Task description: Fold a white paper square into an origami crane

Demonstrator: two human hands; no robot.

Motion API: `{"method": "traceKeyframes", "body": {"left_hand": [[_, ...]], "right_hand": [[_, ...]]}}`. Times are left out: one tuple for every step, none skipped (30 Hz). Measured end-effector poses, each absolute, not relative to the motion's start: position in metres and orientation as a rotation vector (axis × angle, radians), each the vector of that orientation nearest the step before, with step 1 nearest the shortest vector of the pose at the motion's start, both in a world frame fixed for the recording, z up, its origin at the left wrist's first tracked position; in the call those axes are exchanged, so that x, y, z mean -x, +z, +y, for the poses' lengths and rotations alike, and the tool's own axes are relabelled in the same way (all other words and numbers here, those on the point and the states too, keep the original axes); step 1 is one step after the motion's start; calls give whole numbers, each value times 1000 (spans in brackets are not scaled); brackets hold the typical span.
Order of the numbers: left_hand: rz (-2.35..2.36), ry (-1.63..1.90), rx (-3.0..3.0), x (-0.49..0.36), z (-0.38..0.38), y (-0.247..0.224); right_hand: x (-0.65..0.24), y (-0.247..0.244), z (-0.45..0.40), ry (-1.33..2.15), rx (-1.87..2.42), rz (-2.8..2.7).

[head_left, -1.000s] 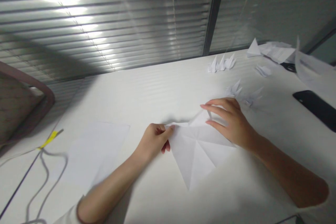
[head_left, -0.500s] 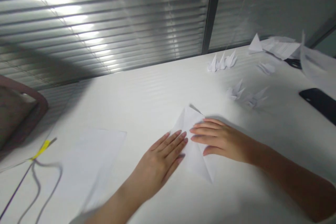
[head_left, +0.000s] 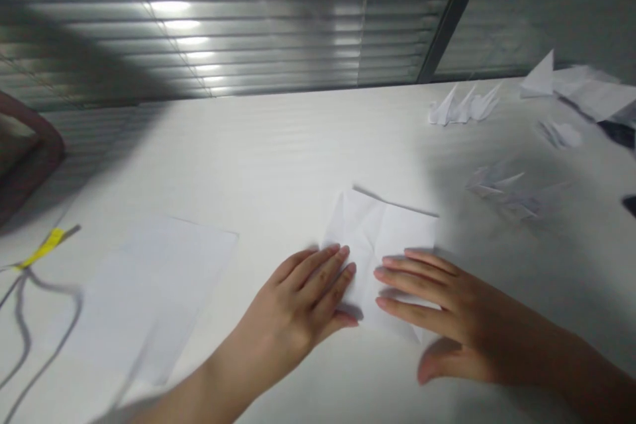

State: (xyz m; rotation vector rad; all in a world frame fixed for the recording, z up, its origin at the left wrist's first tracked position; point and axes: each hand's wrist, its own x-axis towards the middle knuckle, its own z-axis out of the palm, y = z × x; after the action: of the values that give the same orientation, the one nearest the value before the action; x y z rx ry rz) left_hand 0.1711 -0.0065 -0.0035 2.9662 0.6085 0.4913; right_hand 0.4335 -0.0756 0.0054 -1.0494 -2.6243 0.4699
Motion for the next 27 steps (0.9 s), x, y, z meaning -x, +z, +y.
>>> {"method": "traceKeyframes", "body": {"left_hand": [[607,508,-2975,-172,-7,-4],[605,519,-2981,-173,-7,-4],[608,535,-2982,-173,-7,-4],[608,557,-2980,-173,-7,-5],[611,574,-2976,-173,-7,-6],[615,586,-2968,-173,-6,-6],[617,589,-2959,-172,-6,-7],[616,578,-2949,-172,-5,-7],[612,544,-2941,-173,-5,-7],[599,497,-2936,-173,-4,-7],[584,445,-2931,-173,-4,-6],[566,400,-2926,-174,-4,-6],[550,370,-2921,-174,-5,-5],[540,364,-2918,-174,-6,-4],[541,375,-2916,-174,-7,-4],[546,395,-2918,-174,-9,-4],[548,413,-2923,-174,-10,-4],[547,427,-2931,-174,-11,-4],[541,432,-2940,-174,-12,-3],[533,432,-2946,-175,-13,-3],[529,428,-2948,-175,-14,-3],[527,421,-2948,-176,-14,-3],[532,407,-2945,-176,-14,-3],[541,392,-2942,-177,-13,-3],[548,376,-2941,-177,-13,-3],[556,362,-2937,-177,-13,-3],[563,354,-2932,-177,-13,-3]], "right_hand": [[-432,5,-77,431,1048,-2618],[-431,4,-78,397,1043,-2604],[-429,3,-79,367,1031,-2588],[-428,3,-79,343,1018,-2569],[-428,2,-79,321,1004,-2550],[-427,1,-79,301,991,-2536],[-426,0,-78,277,971,-2522],[-426,-1,-76,254,951,-2503],[-426,-2,-75,240,935,-2473],[-425,-3,-74,249,937,-2427],[-425,-5,-72,283,962,-2362],[-426,-6,-71,343,1015,-2279],[-426,-7,-70,416,1091,-2189],[-426,-8,-69,488,1179,-2102],[-426,-9,-69,540,1266,-2023],[-426,-10,-68,572,1342,-1962],[-426,-10,-68,588,1402,-1922],[-425,-11,-68,588,1449,-1896],[-424,-12,-68,580,1485,-1882],[-424,-12,-68,571,1517,-1878],[-422,-13,-69,562,1552,-1877],[-422,-13,-69,553,1591,-1870],[-421,-14,-70,551,1631,-1854],[-420,-14,-70,556,1668,-1835],[-420,-14,-71,564,1694,-1817],[-420,-14,-71,563,1701,-1808],[-421,-14,-71,559,1684,-1815]]}}
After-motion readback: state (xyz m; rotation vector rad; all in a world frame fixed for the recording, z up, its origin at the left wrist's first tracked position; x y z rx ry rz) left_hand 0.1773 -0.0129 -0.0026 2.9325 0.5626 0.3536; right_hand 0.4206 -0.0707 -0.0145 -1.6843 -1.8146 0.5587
